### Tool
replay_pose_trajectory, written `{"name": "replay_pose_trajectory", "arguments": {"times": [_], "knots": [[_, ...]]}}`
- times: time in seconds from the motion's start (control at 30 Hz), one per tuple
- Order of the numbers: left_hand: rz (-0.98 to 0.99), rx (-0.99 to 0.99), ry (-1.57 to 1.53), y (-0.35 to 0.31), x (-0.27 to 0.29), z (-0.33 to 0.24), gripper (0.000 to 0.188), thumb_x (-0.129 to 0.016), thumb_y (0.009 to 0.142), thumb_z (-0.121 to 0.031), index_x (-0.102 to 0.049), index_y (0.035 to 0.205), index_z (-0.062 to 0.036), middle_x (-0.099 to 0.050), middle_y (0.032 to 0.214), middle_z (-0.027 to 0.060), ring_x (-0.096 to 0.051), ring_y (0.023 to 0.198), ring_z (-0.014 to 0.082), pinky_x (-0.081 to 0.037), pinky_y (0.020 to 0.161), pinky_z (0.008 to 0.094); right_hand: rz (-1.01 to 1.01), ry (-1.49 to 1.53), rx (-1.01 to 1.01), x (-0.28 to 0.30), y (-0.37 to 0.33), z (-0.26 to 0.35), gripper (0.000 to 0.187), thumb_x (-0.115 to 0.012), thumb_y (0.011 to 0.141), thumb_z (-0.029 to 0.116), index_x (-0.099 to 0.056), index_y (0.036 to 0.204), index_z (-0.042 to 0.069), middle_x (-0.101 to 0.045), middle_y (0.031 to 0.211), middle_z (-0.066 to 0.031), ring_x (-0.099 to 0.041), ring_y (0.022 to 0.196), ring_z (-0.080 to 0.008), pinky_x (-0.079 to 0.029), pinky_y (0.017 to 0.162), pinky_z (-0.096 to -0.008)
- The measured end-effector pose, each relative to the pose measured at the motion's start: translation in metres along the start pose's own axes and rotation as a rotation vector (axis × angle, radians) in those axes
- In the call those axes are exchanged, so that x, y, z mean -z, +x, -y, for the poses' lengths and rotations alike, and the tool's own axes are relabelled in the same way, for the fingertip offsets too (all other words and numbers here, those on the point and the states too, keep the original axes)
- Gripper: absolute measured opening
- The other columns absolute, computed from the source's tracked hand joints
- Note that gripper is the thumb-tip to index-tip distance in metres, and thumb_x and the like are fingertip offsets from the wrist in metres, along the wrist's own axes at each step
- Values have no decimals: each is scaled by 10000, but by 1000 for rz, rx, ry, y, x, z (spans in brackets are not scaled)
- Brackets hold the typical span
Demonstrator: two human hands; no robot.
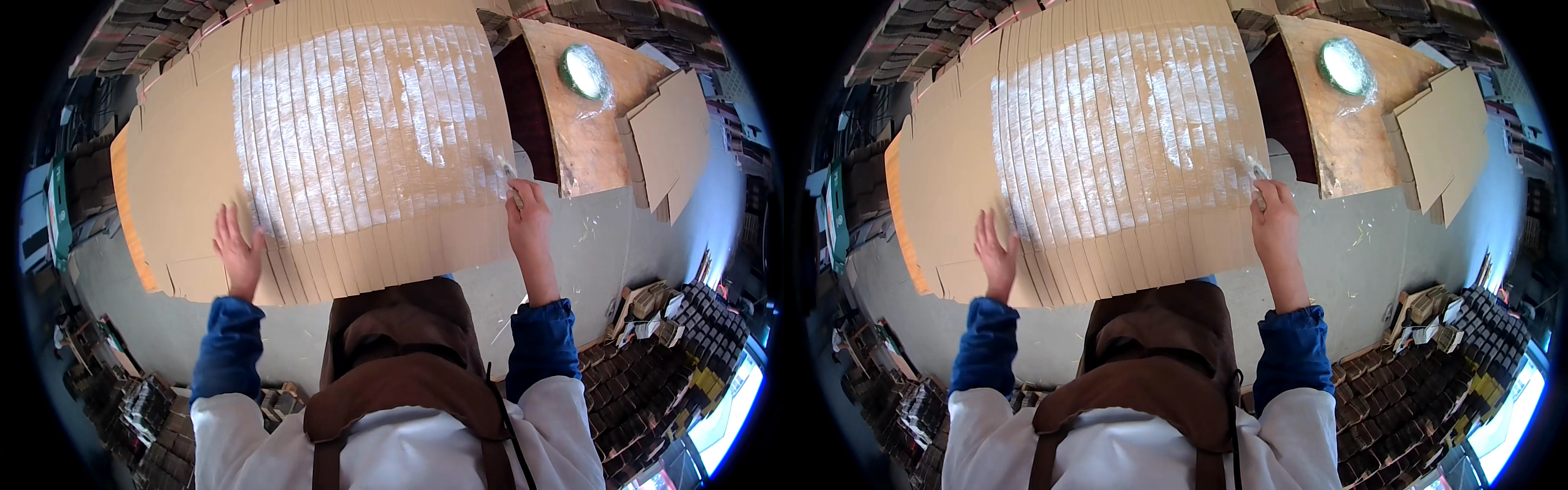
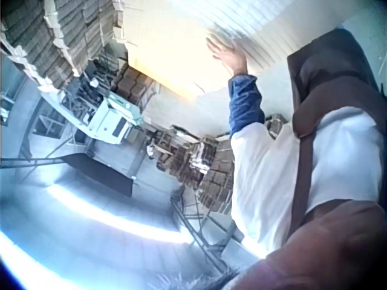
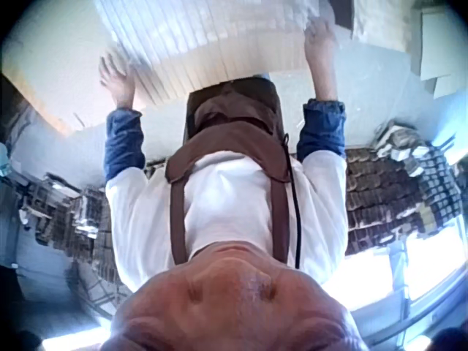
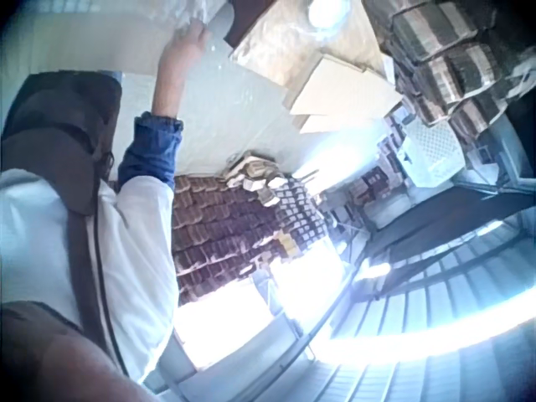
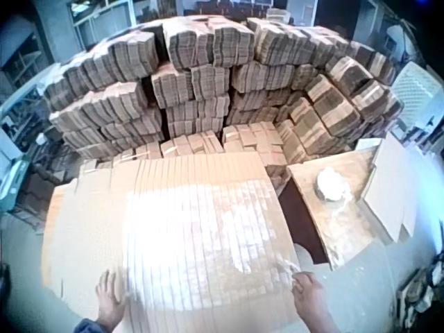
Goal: The person uses a small tool to spread a white adhesive substance in parallel lines across a large flat cardboard sheet. The person repeatedly dips the tool into a container to reload the adhesive and continues the application process.
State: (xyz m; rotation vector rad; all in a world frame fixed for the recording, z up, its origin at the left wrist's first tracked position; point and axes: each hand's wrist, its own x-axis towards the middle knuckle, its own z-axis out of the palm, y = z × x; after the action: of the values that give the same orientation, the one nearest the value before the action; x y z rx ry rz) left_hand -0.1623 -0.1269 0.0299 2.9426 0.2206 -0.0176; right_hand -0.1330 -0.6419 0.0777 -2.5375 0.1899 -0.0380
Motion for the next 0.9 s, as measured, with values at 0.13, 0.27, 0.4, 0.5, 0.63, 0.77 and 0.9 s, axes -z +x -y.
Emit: {"name": "replay_pose_trajectory", "arguments": {"times": [0.13, 0.27, 0.4, 0.5, 0.63, 0.77, 0.9], "knots": [[227, 134, 32, -82, 2, -30, 992, -807, 754, -443, -302, 1530, -88, -252, 1601, 177, -206, 1476, 409, -205, 1122, 647, 19, -59, 56, 0, -8, 9, 286, -673, 839, 37, -635, 1117, 93, -634, 1138, -116, -624, 1008, -352, -527, 844, -425], [247, 218, 19, -80, -3, -36, 1094, -847, 693, -459, -274, 1532, -55, -238, 1601, 197, -189, 1477, 418, -196, 1137, 625, 15, -102, 158, -12, -17, 36, 254, -667, 853, 78, -641, 1105, 97, -647, 1124, -91, -640, 999, -328, -534, 828, -425], [241, 188, -20, -77, -3, -32, 1138, -878, 656, -443, -268, 1530, -45, -232, 1595, 220, -192, 1469, 433, -216, 1148, 586, 77, 89, 35, -22, -21, 86, 218, -665, 885, 126, -647, 1101, 97, -658, 1132, -92, -652, 999, -327, -534, 834, -404], [215, 184, -41, -78, -1, -31, 1149, -890, 644, -429, -268, 1527, -40, -234, 1589, 231, -194, 1463, 446, -230, 1149, 569, 97, 194, 33, -39, -17, 123, 186, -665, 901, 172, -644, 1070, 98, -661, 1108, -96, -668, 907, -342, -547, 768, -416], [227, 193, -50, -77, 0, -31, 1134, -885, 649, -416, -262, 1522, -44, -226, 1591, 229, -180, 1465, 446, -223, 1170, 540, 125, 240, 132, -71, -23, 145, 157, -657, 905, 187, -642, 1040, 106, -660, 1061, -97, -674, 829, -351, -551, 705, -433], [224, 197, -76, -76, -5, -29, 1160, -888, 641, -439, -259, 1535, -52, -206, 1600, 222, -168, 1469, 456, -213, 1149, 600, 203, 214, 151, -100, -26, 127, 132, -653, 903, 177, -635, 1014, 108, -655, 1007, -92, -665, 801, -351, -543, 683, -437], [251, 228, -46, -79, 1, -29, 1165, -892, 634, -423, -252, 1533, -50, -204, 1599, 225, -170, 1468, 453, -221, 1156, 579, 170, 149, 134, -98, -33, 148, 109, -655, 891, 165, -625, 977, 105, -646, 977, -108, -656, 770, -355, -535, 664, -438]]}}
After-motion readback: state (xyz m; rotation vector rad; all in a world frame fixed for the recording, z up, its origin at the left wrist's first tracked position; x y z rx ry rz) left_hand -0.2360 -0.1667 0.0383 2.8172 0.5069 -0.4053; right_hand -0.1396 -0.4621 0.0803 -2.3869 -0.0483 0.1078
